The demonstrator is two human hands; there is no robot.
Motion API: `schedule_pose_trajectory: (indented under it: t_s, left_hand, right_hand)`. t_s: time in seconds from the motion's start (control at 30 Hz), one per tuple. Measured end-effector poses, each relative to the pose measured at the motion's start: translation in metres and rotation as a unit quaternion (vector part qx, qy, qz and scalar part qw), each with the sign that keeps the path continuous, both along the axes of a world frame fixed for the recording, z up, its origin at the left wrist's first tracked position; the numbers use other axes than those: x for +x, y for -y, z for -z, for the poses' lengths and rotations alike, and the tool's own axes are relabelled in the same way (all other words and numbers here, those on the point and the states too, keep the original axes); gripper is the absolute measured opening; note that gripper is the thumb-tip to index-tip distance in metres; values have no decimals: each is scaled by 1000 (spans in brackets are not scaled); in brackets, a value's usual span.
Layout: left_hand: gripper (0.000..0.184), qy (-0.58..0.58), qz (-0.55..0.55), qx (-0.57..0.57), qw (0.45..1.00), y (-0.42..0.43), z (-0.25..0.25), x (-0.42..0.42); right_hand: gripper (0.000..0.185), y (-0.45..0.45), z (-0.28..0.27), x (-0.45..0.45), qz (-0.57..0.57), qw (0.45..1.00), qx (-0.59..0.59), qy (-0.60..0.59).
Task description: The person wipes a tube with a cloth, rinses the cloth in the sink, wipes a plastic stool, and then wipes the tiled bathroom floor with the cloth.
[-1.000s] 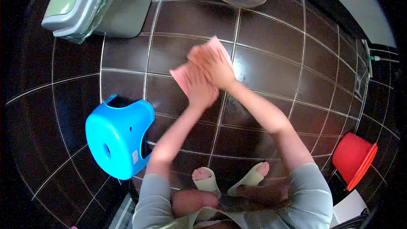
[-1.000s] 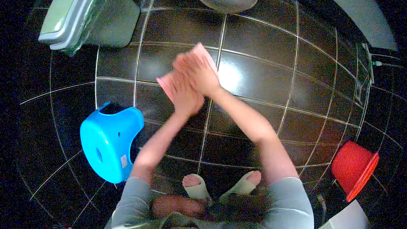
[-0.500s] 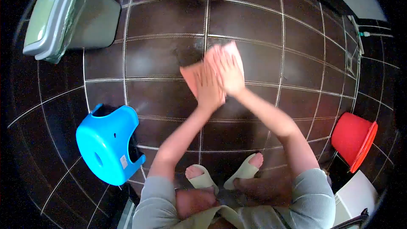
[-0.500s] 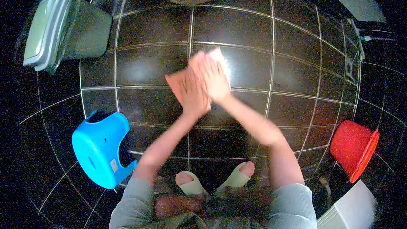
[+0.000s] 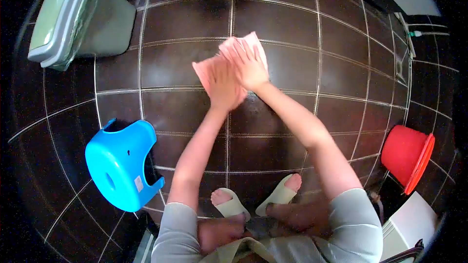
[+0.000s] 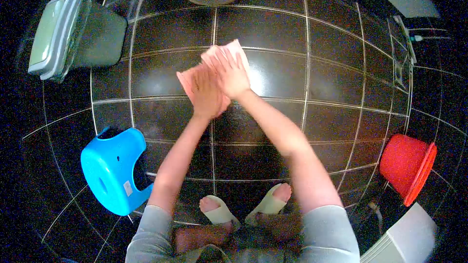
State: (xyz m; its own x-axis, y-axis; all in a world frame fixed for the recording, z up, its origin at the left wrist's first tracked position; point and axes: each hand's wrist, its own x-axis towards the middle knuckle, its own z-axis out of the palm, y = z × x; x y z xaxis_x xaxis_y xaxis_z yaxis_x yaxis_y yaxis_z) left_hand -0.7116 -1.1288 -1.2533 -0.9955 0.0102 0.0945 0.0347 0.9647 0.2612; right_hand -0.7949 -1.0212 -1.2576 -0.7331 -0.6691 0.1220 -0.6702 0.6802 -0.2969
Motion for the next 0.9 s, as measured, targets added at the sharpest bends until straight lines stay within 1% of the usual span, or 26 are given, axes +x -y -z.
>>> schedule_pose_trajectory:
  t_s: [0.03,0.07,0.17,0.2,0.27,0.33,0.37,0.47,0.5,0.53,0.57,0.63,0.67,0.73,0.77,0.8,0.83,0.87,0.9]
  left_hand:
    - [70,-3,0,-46,999,3,2,-10]
    - [69,-46,-15,-20,999,1,4,-12]
    - [69,-45,-40,18,998,-9,4,10]
    - [67,-19,-19,72,997,-16,-14,27]
    - [66,35,42,60,997,-17,-13,78]
    - [66,88,95,50,990,-6,6,139]
    - [66,116,116,46,985,2,13,170]
    - [69,217,10,25,976,15,-7,215]
    - [70,206,-36,13,978,24,0,226]
    - [72,194,-84,2,977,36,16,239]
    - [74,180,-134,-11,975,44,25,246]
    - [83,188,-203,-91,957,56,-14,227]
    - [89,183,-214,-190,941,63,-8,226]
    - [90,152,-253,-142,945,63,0,221]
    - [91,137,-271,-119,945,62,3,219]
    - [89,77,-299,-38,951,51,-7,210]
    - [87,112,-288,-20,951,46,16,218]
    - [85,126,-250,-56,958,33,11,215]
    - [83,139,-209,-92,964,17,6,211]
  right_hand:
    - [59,8,-1,-7,20,1000,3,-9]
    - [58,10,-2,-7,41,999,5,-14]
    - [56,2,-5,20,52,999,-9,12]
    - [56,-5,-4,37,36,999,14,14]
    - [56,-20,-18,78,-16,996,51,68]
    - [61,-17,-77,105,-102,966,189,142]
    - [60,-27,-28,142,-116,988,49,86]
    - [62,0,-6,185,-145,985,-31,92]
    - [62,21,-4,192,-144,983,-77,87]
    - [62,45,-10,196,-133,982,-81,108]
    - [60,68,-3,202,-135,973,-124,138]
    - [58,106,2,203,-174,970,-118,122]
    - [57,117,5,201,-179,969,-129,108]
    - [55,128,6,194,-188,967,-150,82]
    - [54,127,7,192,-194,966,-139,102]
    - [53,118,7,189,-201,964,-127,122]
    - [52,107,6,186,-207,961,-116,140]
    - [50,90,0,181,-198,966,-120,120]
    - [50,67,-9,178,-196,974,-36,110]
